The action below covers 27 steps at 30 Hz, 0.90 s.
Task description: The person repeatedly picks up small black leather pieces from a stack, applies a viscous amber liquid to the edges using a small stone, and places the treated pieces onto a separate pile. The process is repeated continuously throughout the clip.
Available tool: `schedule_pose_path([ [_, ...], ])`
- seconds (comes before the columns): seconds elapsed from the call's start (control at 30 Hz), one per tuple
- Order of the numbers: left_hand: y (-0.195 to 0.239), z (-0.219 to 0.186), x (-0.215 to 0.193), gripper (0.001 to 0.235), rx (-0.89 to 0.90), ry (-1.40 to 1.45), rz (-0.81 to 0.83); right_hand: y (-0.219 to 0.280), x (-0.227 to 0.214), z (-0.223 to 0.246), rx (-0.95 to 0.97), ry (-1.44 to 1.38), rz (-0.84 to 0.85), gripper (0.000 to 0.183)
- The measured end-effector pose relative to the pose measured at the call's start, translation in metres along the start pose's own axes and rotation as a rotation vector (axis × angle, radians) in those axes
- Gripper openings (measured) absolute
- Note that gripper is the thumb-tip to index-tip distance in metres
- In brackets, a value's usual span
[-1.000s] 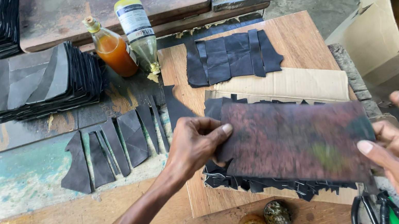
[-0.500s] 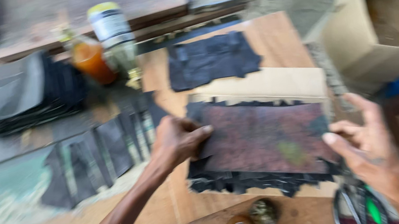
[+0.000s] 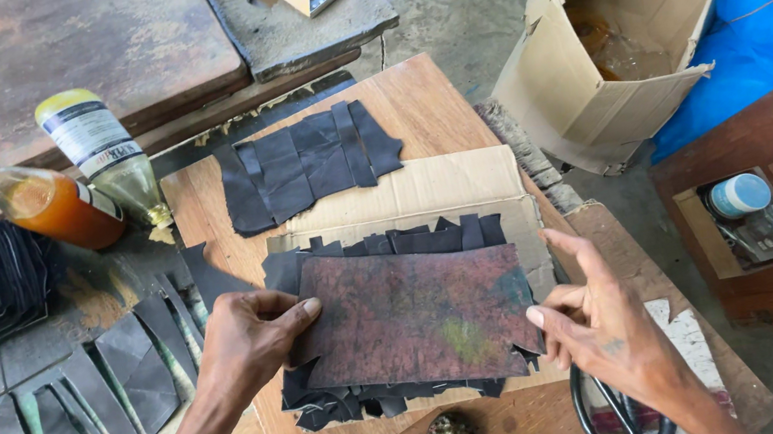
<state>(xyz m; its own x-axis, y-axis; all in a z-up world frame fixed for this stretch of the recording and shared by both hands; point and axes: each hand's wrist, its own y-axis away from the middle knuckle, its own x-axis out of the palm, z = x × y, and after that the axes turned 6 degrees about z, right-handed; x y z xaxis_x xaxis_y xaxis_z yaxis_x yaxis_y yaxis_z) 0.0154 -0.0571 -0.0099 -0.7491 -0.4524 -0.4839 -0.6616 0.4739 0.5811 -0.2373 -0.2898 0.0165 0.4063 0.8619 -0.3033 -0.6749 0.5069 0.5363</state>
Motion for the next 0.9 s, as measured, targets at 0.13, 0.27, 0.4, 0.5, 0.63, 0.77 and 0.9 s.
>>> schedule_pose_path([
  [0.13, 0.0, 0.001, 0.0, 0.035, -0.01, -0.002, 0.005, 0.007, -0.002, -0.001, -0.039, -0.045, 0.032, 0.087],
  [0.27, -0.001, 0.0, 0.002, 0.036, -0.043, 0.011, 0.008, 0.012, -0.007, 0.011, -0.129, -0.033, -0.002, 0.087],
  [0.4, 0.001, -0.002, 0.0, 0.035, -0.031, 0.01, 0.023, 0.0, -0.019, 0.033, -0.189, 0.04, 0.005, 0.084],
  [0.5, 0.0, 0.0, 0.002, 0.035, -0.055, -0.006, 0.026, -0.013, -0.03, 0.04, -0.32, 0.135, 0.066, 0.081],
  [0.63, 0.0, 0.001, 0.002, 0.037, -0.041, -0.006, 0.016, -0.021, -0.032, 0.034, -0.245, 0.169, 0.136, 0.082],
  [0.77, 0.0, 0.002, 0.004, 0.038, -0.032, -0.024, 0.006, -0.024, -0.029, 0.017, -0.148, 0.135, 0.182, 0.085],
  [0.9, 0.0, 0.001, 0.004, 0.038, -0.017, -0.021, 0.006, -0.028, -0.03, 0.006, -0.209, 0.353, 0.053, 0.081],
])
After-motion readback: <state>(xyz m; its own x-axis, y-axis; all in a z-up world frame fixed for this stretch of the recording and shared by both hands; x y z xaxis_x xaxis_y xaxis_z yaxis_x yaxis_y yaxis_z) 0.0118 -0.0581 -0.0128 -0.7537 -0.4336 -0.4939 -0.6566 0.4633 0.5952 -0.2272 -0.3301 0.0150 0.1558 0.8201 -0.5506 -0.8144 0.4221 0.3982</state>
